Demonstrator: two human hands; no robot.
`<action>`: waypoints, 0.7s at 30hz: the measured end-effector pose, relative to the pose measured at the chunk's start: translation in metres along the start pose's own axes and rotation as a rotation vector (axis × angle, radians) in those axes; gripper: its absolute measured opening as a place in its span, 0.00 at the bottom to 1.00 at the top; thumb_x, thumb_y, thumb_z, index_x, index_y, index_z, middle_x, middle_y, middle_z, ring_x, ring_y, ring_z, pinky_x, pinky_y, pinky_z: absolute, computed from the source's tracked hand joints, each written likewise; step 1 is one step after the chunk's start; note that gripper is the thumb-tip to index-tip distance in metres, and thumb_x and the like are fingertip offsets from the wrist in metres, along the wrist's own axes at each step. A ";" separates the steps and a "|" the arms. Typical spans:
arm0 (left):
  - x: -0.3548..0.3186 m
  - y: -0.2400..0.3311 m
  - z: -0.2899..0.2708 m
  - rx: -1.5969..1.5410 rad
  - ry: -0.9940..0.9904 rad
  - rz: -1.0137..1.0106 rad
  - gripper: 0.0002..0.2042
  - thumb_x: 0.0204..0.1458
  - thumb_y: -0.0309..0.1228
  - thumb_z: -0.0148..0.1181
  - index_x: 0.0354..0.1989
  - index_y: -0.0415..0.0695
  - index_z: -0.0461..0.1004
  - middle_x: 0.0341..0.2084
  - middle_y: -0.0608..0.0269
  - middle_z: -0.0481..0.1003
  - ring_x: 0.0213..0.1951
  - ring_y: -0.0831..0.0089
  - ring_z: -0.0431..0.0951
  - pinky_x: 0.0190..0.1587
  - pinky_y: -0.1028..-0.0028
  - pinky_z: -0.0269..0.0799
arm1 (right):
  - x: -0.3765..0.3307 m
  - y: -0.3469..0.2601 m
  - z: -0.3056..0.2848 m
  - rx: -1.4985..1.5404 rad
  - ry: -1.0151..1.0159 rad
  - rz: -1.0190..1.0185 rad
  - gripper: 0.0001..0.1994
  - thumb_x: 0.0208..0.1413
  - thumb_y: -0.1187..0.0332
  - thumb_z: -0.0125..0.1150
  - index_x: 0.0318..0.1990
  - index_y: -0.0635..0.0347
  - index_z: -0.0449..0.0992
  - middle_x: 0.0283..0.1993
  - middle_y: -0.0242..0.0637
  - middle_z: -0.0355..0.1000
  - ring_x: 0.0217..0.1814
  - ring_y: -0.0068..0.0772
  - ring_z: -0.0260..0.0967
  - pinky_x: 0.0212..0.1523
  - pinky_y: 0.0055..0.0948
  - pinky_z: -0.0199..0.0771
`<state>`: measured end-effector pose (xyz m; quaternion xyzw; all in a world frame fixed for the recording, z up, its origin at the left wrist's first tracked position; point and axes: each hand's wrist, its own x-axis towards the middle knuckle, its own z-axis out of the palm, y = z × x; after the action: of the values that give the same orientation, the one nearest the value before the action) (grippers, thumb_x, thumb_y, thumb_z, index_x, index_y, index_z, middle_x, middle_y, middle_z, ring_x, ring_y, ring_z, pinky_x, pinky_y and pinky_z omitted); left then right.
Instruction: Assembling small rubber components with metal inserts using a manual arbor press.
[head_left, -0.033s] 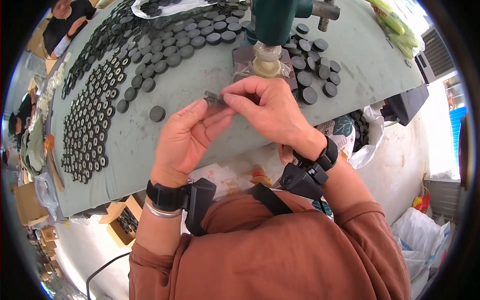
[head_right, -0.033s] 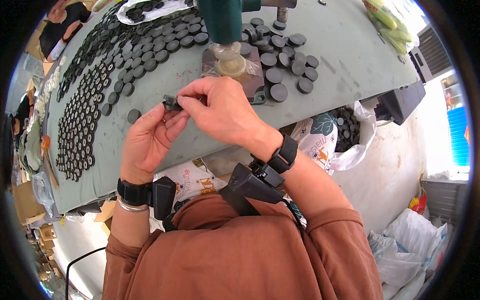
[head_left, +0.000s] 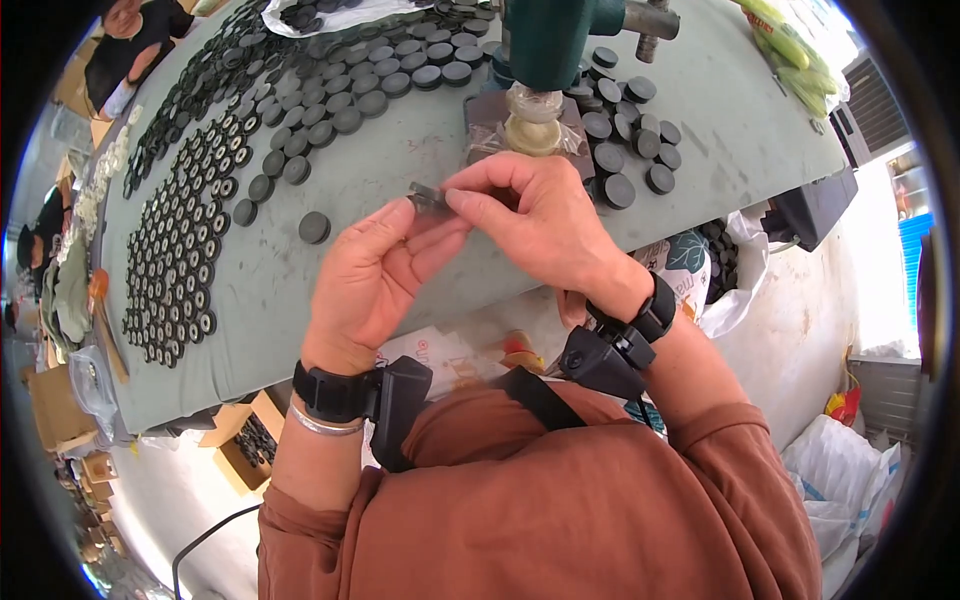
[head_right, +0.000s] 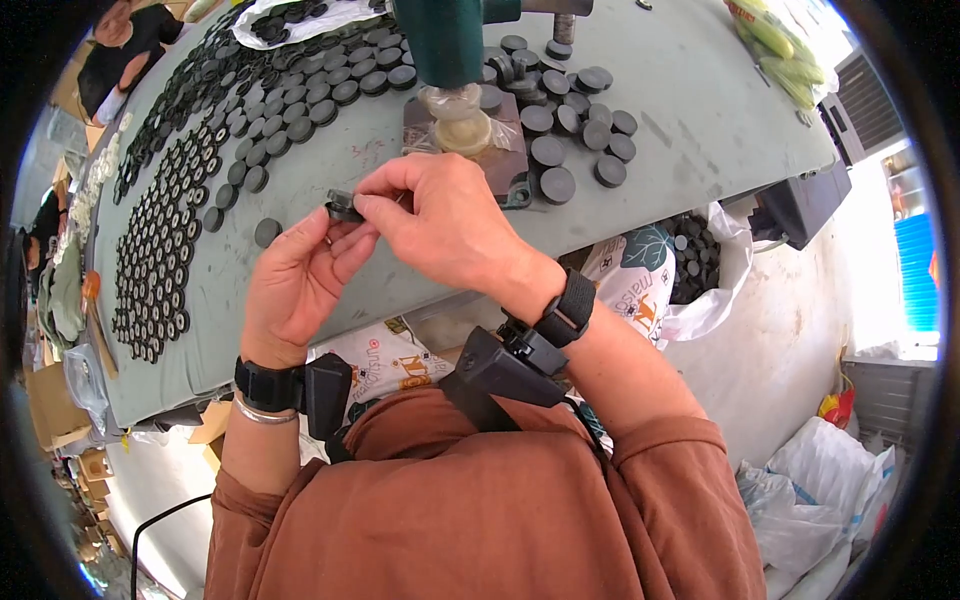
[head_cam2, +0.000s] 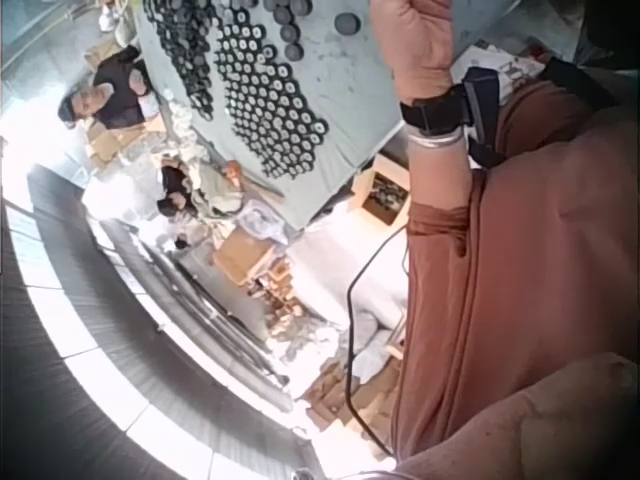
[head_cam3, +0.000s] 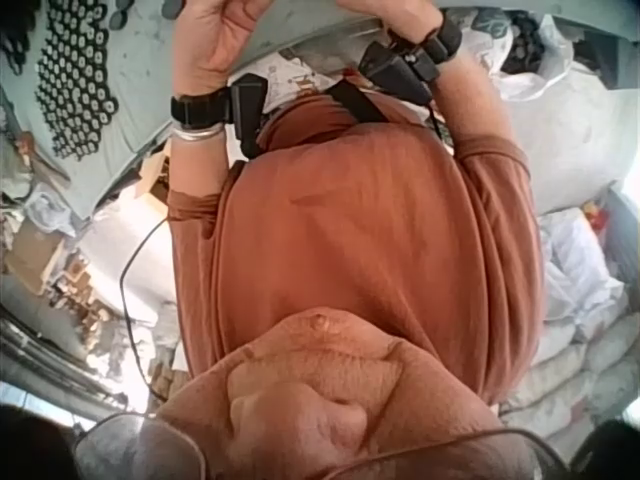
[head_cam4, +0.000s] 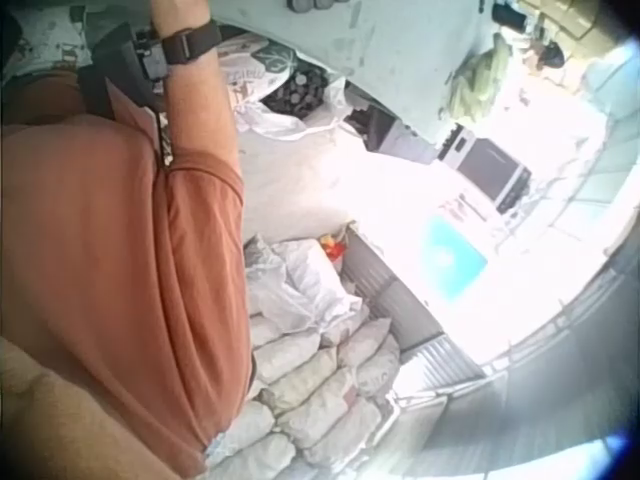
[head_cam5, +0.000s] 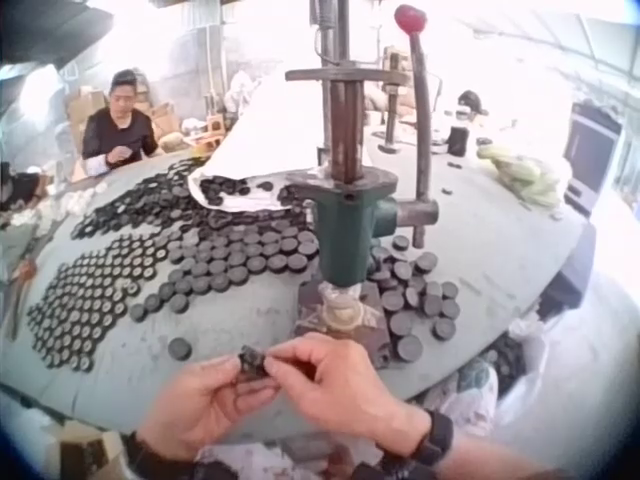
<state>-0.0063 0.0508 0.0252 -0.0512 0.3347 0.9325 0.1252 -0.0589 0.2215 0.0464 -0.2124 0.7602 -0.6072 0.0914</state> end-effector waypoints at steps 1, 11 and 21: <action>0.000 0.000 0.001 -0.010 -0.018 -0.006 0.13 0.58 0.28 0.43 0.45 0.30 0.66 0.44 0.49 0.71 0.46 0.62 0.73 0.51 0.68 0.71 | 0.000 -0.001 -0.001 0.001 0.001 0.001 0.10 0.47 0.68 0.58 0.33 0.67 0.77 0.25 0.40 0.73 0.25 0.25 0.68 0.28 0.25 0.68; 0.000 -0.005 0.000 0.115 0.007 0.023 0.14 0.59 0.29 0.42 0.46 0.31 0.67 0.41 0.53 0.72 0.43 0.68 0.74 0.48 0.70 0.72 | -0.003 0.009 0.005 -0.226 0.017 -0.337 0.06 0.44 0.74 0.58 0.31 0.66 0.73 0.27 0.46 0.70 0.28 0.44 0.69 0.30 0.33 0.70; 0.001 -0.005 0.004 0.120 0.027 0.032 0.15 0.58 0.30 0.45 0.47 0.30 0.66 0.40 0.55 0.72 0.42 0.70 0.74 0.48 0.71 0.71 | -0.003 0.017 0.008 -0.378 0.040 -0.554 0.07 0.42 0.76 0.56 0.32 0.63 0.72 0.29 0.41 0.67 0.32 0.44 0.67 0.32 0.35 0.70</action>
<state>-0.0060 0.0574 0.0252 -0.0510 0.3926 0.9119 0.1084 -0.0569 0.2185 0.0278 -0.4120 0.7743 -0.4615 -0.1331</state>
